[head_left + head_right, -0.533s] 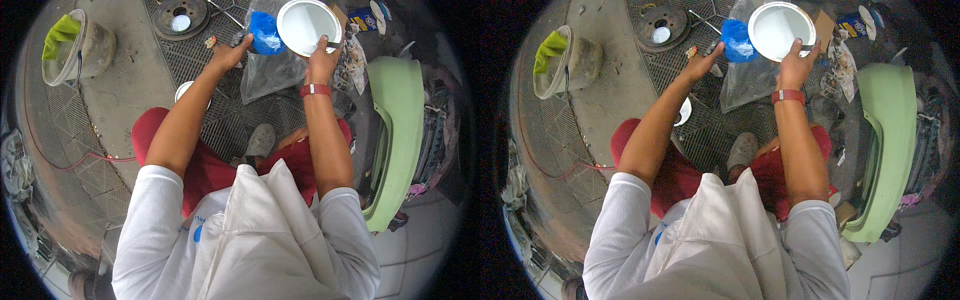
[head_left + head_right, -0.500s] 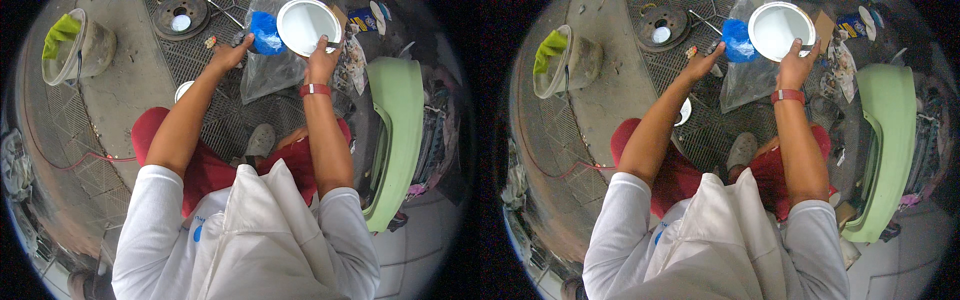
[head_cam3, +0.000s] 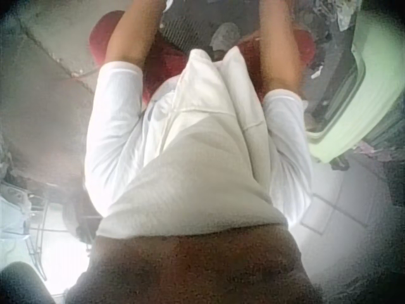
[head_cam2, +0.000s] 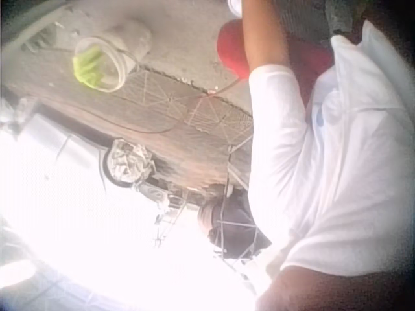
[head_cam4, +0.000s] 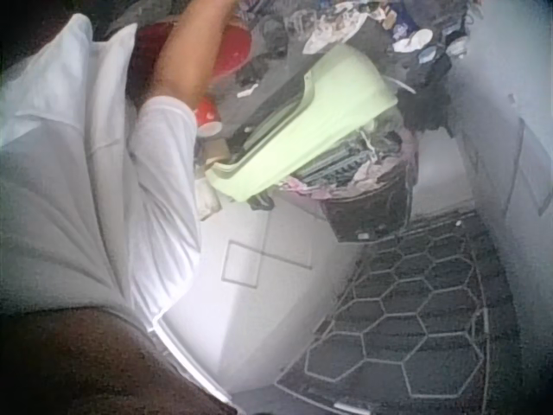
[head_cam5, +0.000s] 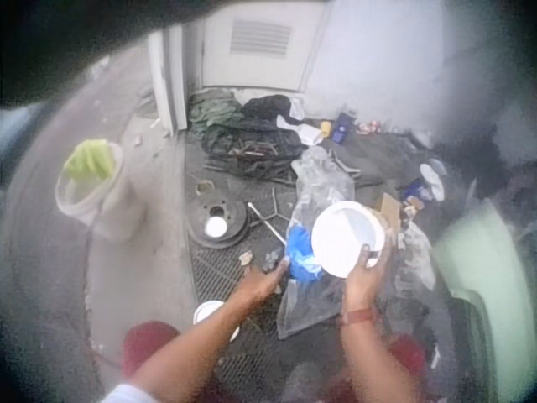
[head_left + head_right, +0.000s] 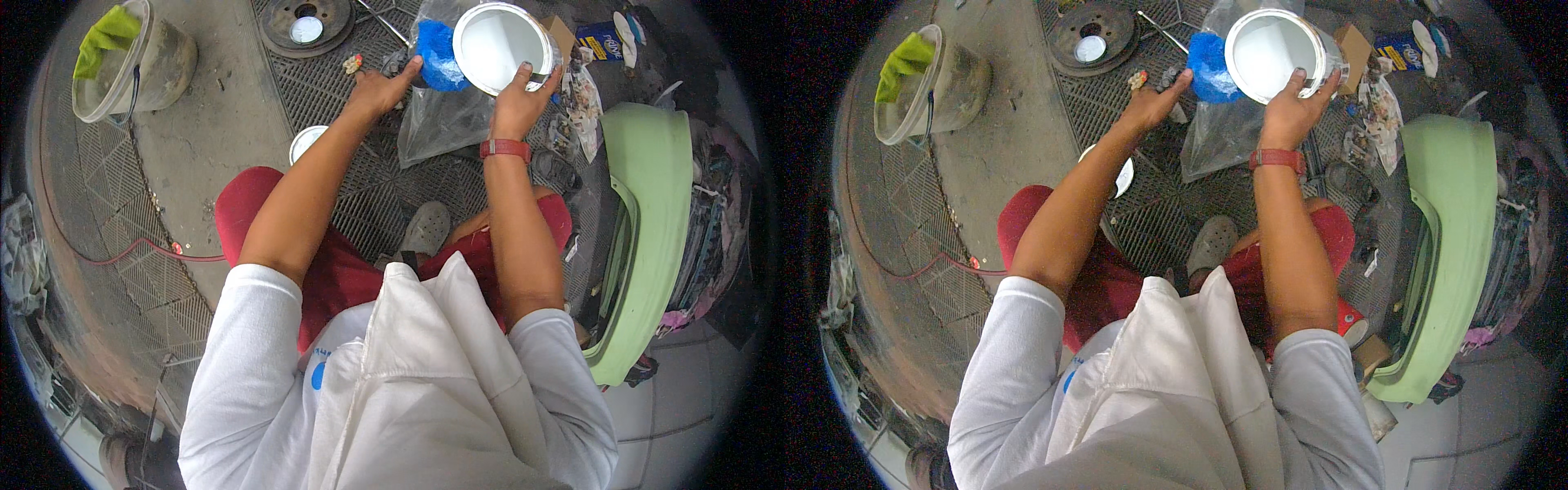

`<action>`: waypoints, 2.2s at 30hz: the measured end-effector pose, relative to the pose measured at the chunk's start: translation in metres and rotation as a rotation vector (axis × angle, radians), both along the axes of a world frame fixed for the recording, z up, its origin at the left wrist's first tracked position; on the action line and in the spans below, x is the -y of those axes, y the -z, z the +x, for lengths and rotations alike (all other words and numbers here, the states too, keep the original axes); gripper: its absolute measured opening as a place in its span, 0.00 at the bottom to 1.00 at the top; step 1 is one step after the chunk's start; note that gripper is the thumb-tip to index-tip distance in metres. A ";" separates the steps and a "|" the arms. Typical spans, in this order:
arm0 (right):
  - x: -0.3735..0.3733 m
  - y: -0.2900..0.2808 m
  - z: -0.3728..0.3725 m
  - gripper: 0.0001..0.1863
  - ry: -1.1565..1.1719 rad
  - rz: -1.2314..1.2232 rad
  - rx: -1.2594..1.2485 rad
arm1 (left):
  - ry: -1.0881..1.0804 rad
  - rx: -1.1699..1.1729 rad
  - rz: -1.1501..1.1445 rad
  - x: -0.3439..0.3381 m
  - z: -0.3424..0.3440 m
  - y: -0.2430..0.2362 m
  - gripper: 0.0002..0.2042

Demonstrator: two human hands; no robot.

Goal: The person prepares white paint by mixing it with a blue filter and pours it into a spray gun. They then spray paint the side of a white car, covering the door and rear quarter panel with even strokes.

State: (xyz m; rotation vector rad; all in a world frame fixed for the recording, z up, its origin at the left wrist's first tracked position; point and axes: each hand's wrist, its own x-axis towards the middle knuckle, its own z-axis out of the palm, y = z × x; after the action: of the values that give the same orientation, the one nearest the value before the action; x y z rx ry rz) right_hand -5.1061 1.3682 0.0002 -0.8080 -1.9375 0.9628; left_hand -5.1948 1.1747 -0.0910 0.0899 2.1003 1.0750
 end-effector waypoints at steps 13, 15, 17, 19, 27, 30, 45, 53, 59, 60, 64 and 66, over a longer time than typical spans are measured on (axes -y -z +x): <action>0.012 -0.004 -0.001 0.37 -0.010 0.088 -0.007 | -0.008 -0.023 0.000 0.001 0.001 0.003 0.72; 0.014 -0.004 -0.002 0.37 0.008 0.106 0.018 | -0.013 -0.035 -0.009 0.000 0.001 0.002 0.72; 0.015 -0.005 -0.002 0.37 0.016 0.125 0.029 | -0.019 -0.052 -0.012 0.000 0.002 0.001 0.72; 0.015 -0.005 -0.002 0.37 0.016 0.147 0.029 | -0.007 -0.032 -0.006 0.000 0.002 0.001 0.72; 0.016 -0.006 0.000 0.36 0.022 0.130 0.024 | -0.009 -0.035 0.003 -0.003 0.003 0.005 0.72; 0.016 -0.006 0.000 0.36 0.022 0.149 0.010 | 0.002 -0.028 0.006 -0.004 0.002 0.006 0.72; 0.009 -0.004 0.005 0.37 0.033 0.213 0.015 | 0.029 -0.048 0.015 -0.013 0.004 0.011 0.73; 0.009 -0.005 0.006 0.37 0.046 0.173 0.023 | -0.004 -0.012 0.023 -0.016 0.007 0.006 0.77; 0.008 -0.003 0.005 0.37 0.076 0.196 0.053 | 0.037 -0.001 -0.006 -0.018 0.005 0.009 0.73; 0.008 -0.003 0.006 0.37 0.069 0.193 0.044 | 0.015 -0.006 0.004 -0.019 0.005 0.011 0.74; 0.009 -0.002 0.006 0.38 0.094 0.212 0.084 | -0.025 -0.012 0.033 -0.021 0.005 0.017 0.76; 0.009 -0.003 0.005 0.38 0.084 0.200 0.063 | -0.039 -0.023 0.031 -0.022 0.006 0.019 0.76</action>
State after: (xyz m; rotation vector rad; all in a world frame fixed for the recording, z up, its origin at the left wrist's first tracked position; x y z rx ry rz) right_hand -5.1007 1.3589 0.0027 -0.8053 -1.9999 0.6884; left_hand -5.1888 1.1966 -0.1103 0.0771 2.1142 1.1346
